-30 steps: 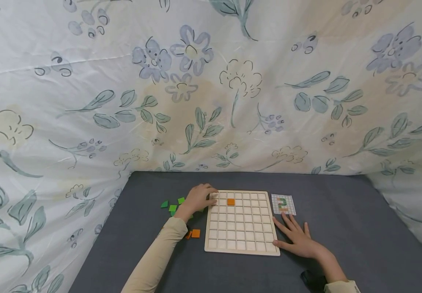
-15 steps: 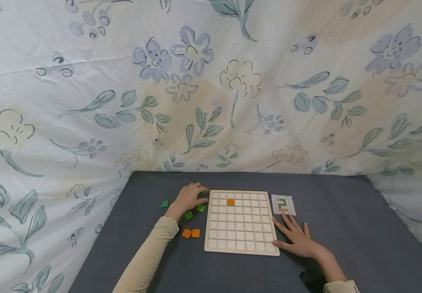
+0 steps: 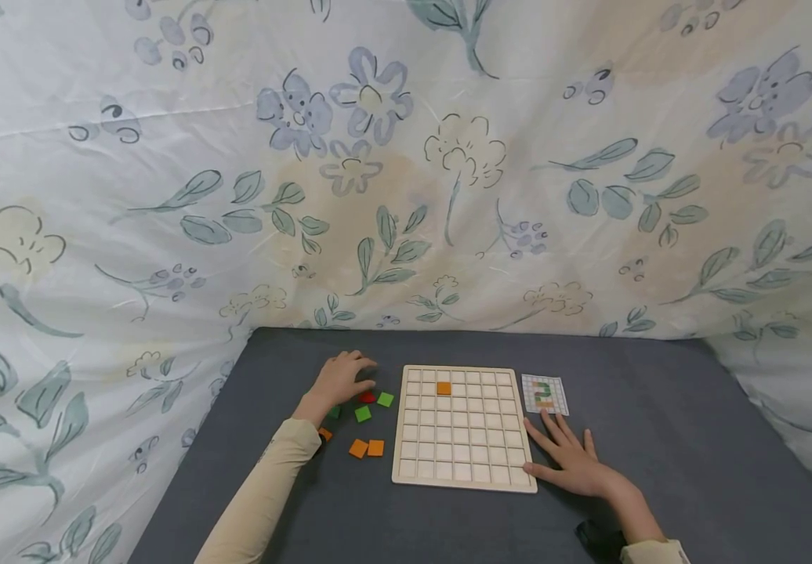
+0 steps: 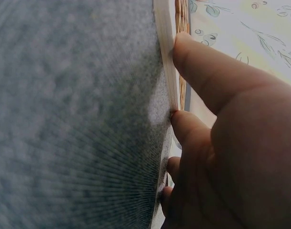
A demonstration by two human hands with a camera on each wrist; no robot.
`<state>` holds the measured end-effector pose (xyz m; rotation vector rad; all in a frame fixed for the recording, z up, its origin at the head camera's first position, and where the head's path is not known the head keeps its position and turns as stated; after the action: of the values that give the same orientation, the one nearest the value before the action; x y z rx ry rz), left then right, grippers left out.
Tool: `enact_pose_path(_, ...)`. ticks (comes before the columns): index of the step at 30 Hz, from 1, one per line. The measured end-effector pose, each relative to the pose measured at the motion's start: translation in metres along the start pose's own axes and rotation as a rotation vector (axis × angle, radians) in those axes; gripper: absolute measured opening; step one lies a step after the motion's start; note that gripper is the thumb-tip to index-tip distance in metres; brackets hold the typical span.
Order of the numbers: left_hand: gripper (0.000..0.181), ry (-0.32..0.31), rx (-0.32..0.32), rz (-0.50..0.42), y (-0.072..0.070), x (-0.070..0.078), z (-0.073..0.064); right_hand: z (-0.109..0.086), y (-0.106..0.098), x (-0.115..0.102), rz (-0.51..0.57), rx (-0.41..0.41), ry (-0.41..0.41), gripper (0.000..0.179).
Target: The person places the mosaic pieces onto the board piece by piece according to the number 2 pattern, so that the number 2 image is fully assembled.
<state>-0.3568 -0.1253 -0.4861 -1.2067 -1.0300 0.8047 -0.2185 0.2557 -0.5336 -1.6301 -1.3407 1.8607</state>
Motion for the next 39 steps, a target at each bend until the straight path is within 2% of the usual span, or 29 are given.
enact_pose_path(10, 0.037, -0.032, 0.012, 0.018, -0.005, -0.019, -0.006, -0.002, -0.002, -0.002, 0.008, 0.006, -0.005, 0.074)
enact_pose_path(18, 0.035, -0.033, 0.023, 0.009, -0.002, -0.031, -0.011, 0.0, 0.006, 0.012, -0.006, 0.02, 0.007, 0.074)
enact_pose_path(26, 0.035, -0.051, 0.015, 0.021, 0.0, -0.037, -0.013, -0.003, -0.003, -0.004, 0.021, 0.0, -0.003, 0.074)
enact_pose_path(30, 0.034, -0.07, 0.009, 0.022, 0.001, -0.042, -0.015, -0.002, 0.0, -0.001, 0.024, 0.005, -0.02, 0.073)
enact_pose_path(39, 0.03, -0.093, -0.002, 0.039, 0.003, -0.051, -0.015, 0.0, 0.007, 0.01, -0.011, 0.031, 0.012, 0.074)
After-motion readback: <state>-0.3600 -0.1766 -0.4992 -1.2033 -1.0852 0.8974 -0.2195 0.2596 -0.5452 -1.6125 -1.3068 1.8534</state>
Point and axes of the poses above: each hand's wrist, its own z-axis towards the middle knuckle, its own y-axis out of the palm, x = y × z, the point moved 5 cm from there along z, towards the middle knuckle, and after that the axes turned 5 degrees about -y, right-handed, at the moved point
